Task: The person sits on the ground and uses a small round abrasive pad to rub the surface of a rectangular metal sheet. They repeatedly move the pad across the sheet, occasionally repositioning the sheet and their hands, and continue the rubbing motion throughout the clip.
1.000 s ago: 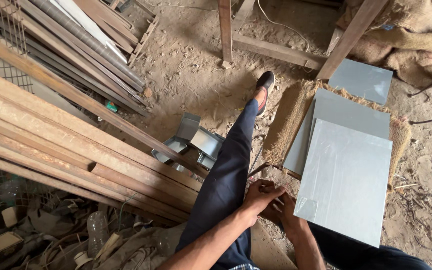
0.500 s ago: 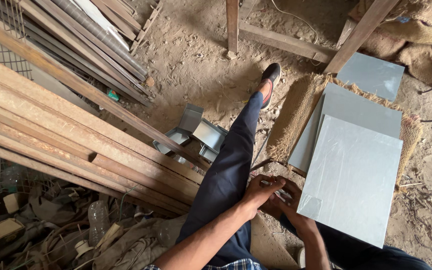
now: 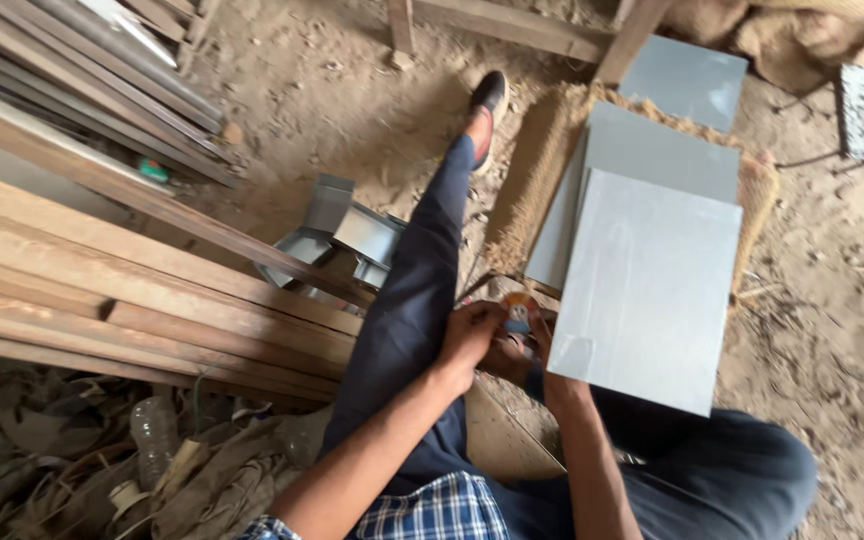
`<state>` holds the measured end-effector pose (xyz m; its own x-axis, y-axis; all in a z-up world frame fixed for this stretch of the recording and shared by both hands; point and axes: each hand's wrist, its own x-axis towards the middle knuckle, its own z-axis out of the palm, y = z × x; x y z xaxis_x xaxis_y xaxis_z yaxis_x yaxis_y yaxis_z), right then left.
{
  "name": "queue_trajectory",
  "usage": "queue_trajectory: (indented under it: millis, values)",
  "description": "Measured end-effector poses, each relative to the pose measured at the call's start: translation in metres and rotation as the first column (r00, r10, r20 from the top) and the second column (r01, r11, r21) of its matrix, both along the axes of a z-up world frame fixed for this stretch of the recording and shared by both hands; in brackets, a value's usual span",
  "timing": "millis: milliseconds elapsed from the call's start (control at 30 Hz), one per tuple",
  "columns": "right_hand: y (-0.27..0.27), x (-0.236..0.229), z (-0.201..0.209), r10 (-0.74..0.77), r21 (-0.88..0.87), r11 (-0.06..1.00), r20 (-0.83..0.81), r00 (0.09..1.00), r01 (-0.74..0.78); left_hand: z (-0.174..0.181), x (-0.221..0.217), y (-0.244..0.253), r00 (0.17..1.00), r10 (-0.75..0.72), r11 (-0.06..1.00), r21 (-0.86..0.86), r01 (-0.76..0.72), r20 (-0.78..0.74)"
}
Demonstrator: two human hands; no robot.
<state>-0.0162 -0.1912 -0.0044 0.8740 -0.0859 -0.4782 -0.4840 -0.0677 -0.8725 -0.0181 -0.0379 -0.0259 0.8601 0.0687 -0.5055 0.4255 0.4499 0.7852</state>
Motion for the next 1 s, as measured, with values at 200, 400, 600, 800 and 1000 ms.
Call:
queue_trajectory:
  millis: [200,400,600,800,1000]
  values:
    - [0.005,0.004,0.014,-0.064,0.290,0.955,0.009,0.998,0.058,0.015,0.003,0.006,0.998,-0.058,0.996,-0.068,0.058,0.006]
    - [0.003,0.005,0.018,-0.040,0.342,0.939,0.031,0.999,0.027,0.032,0.008,0.011,0.996,-0.077,0.982,-0.168,0.084,0.052]
    - [0.001,0.004,0.010,-0.039,0.484,0.875,0.115,0.993,-0.022,0.040,0.007,0.013,0.989,-0.113,0.976,-0.176,0.128,0.096]
    - [0.003,0.004,-0.019,-0.115,0.473,0.876,0.018,0.993,0.093,0.035,0.003,0.008,0.981,-0.089,0.986,0.153,0.062,0.174]
    - [-0.002,0.002,-0.056,-0.243,0.444,0.848,-0.157,0.957,0.288,0.026,0.003,0.009,0.946,-0.018,0.938,0.334,-0.097,0.325]
